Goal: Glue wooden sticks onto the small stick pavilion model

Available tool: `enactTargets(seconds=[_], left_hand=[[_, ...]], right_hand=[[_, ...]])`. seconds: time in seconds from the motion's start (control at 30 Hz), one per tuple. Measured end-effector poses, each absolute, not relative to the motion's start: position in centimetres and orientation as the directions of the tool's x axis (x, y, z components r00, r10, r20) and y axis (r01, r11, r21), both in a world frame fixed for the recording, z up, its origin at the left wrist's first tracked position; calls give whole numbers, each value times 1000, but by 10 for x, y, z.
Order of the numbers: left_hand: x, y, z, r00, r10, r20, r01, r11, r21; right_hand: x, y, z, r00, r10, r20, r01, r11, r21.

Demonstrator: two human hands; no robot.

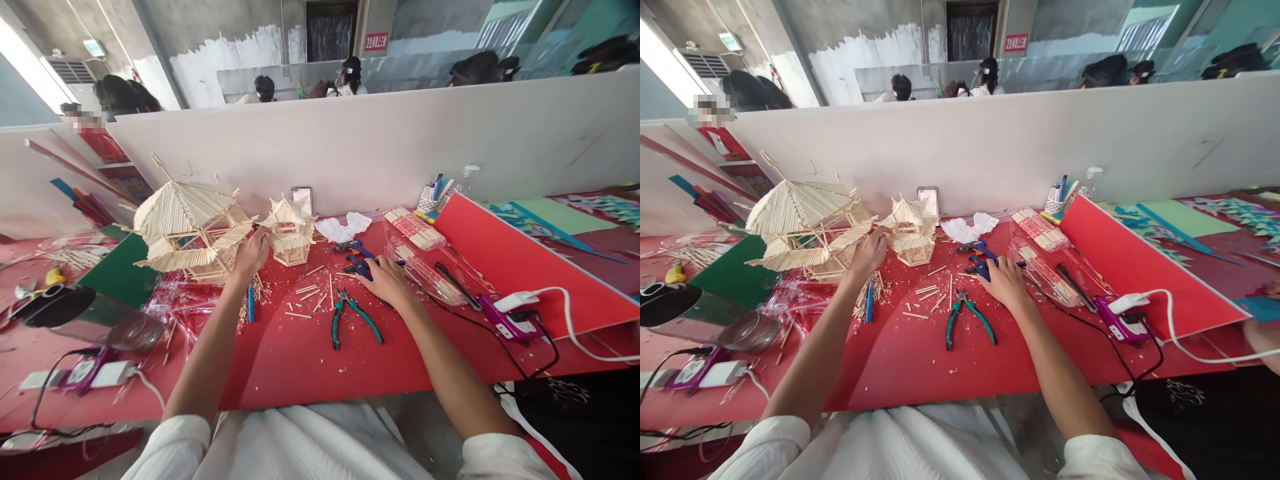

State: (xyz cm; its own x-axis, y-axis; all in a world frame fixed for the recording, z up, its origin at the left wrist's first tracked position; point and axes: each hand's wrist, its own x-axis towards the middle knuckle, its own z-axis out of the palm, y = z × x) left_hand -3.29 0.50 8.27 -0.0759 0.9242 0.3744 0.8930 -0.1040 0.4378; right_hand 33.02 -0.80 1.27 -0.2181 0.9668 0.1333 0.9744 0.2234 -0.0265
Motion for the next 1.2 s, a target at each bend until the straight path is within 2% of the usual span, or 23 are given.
enactTargets(seconds=[0.37,0.57,0.8,1.07,1.2], left_hand=[[-38,5,74,-6,917,399,852,-204,482],[-41,4,76,-17,900,436,864,-206,459],[-40,1,79,37,912,409,905,-204,374],[-41,-32,78,-77,933,353,978,2,208],[-43,-41,77,-87,945,315,983,30,182]], right_hand=[[332,-5,8,-227,964,139,972,234,-35],[332,-6,9,-221,966,133,972,229,-49],[332,-7,11,-222,964,144,971,232,-51],[333,-6,10,-231,963,140,971,237,-29],[333,-6,10,-230,964,131,971,237,-35]])
